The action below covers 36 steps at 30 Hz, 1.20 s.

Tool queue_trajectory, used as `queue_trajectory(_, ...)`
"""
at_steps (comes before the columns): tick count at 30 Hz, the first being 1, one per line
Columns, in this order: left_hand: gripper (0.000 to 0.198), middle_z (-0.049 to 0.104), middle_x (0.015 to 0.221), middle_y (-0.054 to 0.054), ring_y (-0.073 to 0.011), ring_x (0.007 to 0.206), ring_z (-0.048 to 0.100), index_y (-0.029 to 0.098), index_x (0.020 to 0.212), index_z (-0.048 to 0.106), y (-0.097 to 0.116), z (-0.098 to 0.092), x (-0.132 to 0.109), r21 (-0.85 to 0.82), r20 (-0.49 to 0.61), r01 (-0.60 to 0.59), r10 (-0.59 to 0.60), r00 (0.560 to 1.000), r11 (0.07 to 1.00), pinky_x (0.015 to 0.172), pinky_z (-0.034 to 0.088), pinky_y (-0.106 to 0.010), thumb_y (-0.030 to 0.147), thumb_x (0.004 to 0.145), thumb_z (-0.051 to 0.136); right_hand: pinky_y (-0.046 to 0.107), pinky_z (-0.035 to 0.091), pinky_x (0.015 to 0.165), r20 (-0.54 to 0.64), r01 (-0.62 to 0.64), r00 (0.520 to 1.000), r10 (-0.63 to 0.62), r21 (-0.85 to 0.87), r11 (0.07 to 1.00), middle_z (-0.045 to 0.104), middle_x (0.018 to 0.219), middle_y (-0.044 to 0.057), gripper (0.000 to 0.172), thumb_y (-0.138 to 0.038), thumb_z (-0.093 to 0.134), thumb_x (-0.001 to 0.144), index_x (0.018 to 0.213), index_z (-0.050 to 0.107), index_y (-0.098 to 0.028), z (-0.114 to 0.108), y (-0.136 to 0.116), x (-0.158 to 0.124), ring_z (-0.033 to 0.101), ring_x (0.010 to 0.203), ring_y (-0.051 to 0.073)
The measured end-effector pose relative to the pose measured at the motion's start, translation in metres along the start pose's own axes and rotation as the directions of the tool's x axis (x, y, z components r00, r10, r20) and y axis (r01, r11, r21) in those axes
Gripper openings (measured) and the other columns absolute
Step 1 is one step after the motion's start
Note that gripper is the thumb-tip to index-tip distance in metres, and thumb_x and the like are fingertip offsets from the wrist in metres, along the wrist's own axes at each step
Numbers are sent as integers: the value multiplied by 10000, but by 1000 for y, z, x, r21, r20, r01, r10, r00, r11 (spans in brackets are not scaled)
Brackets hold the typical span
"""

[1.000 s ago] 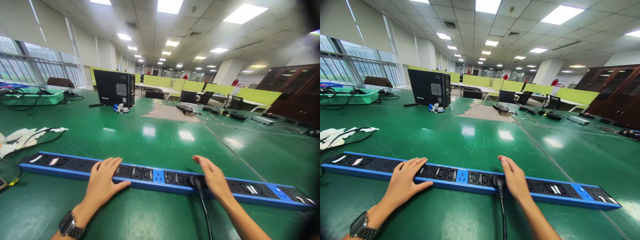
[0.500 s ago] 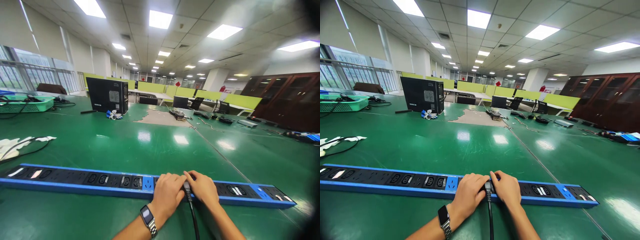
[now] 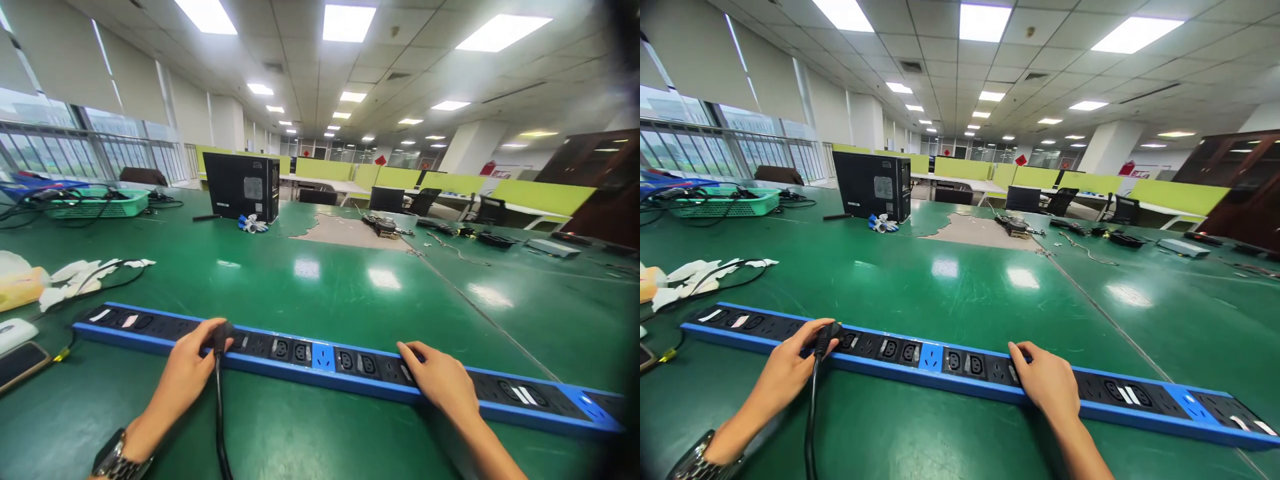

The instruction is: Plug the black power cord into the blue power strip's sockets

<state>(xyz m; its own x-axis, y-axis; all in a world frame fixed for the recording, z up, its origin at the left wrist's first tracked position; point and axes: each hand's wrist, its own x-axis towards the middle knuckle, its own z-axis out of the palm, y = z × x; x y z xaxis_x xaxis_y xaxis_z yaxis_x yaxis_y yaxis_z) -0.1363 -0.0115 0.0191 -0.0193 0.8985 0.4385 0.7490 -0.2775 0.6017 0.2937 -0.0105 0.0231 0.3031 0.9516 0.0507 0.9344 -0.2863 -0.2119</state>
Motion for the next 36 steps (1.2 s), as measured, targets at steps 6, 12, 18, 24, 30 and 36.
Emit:
queue_trajectory(6, 343, 704, 1120, -48, -239, 1046, 635, 261, 1091, 657, 7, 12, 10, 7, 150, -199, 195, 969, 980, 930, 478, -389, 482, 849, 555, 384, 490, 751, 5, -3, 1000, 3, -6, 1000, 746, 958, 49, 516, -597, 319, 865, 974, 726, -300, 0, -1, 1, 681, 880, 289)
queue_trajectory(12, 324, 702, 1119, -34, -227, 1033, 630, 271, 1133, 633, 12, 20, 11, -2, 164, -203, 200, 966, 979, 909, 484, -383, 438, 874, 534, 381, 485, 739, 1, -7, 1000, 7, 4, 1000, 749, 946, 46, 511, -594, 337, 854, 964, 731, -288, 2, -1, 3, 679, 886, 299)
queue_trajectory(18, 311, 690, 1136, -32, -227, 1059, 615, 269, 1138, 621, 15, 23, 7, 15, 194, -216, 209, 958, 976, 934, 464, -393, 421, 878, 542, 392, 480, 767, 23, -27, 999, 27, 18, 999, 743, 986, 45, 517, -608, 336, 849, 976, 723, -289, 4, 0, 4, 670, 918, 305)
queue_trajectory(24, 307, 667, 1193, -54, -233, 1118, 591, 268, 1173, 601, 19, 24, 10, 18, 277, -245, 231, 933, 969, 1007, 412, -449, 361, 894, 512, 387, 477, 788, 10, 16, 1000, -17, 35, 999, 742, 998, 25, 449, -562, 377, 845, 960, 720, -296, 5, 1, 8, 674, 916, 281)
queue_trajectory(30, 380, 626, 1271, -58, -246, 1252, 506, 275, 1258, 529, 18, 30, 5, 155, 279, -310, 259, 925, 938, 1103, 274, -525, 378, 892, 515, 405, 466, 878, -63, 181, 983, -173, 181, 967, 727, 1045, 34, 376, -464, 414, 855, 972, 701, -252, 4, -60, -2, 652, 992, 265)
queue_trajectory(36, 985, 525, 1359, -203, -379, 1276, 448, 145, 1423, 313, 16, 33, -2, 342, 180, -284, 234, 955, 896, 1066, 268, -576, 568, 642, 740, 334, 451, 867, -136, 504, 856, -499, 436, 746, 713, 1057, 32, 383, -436, 366, 929, 1000, 678, -225, -45, -202, -28, 624, 999, 211)
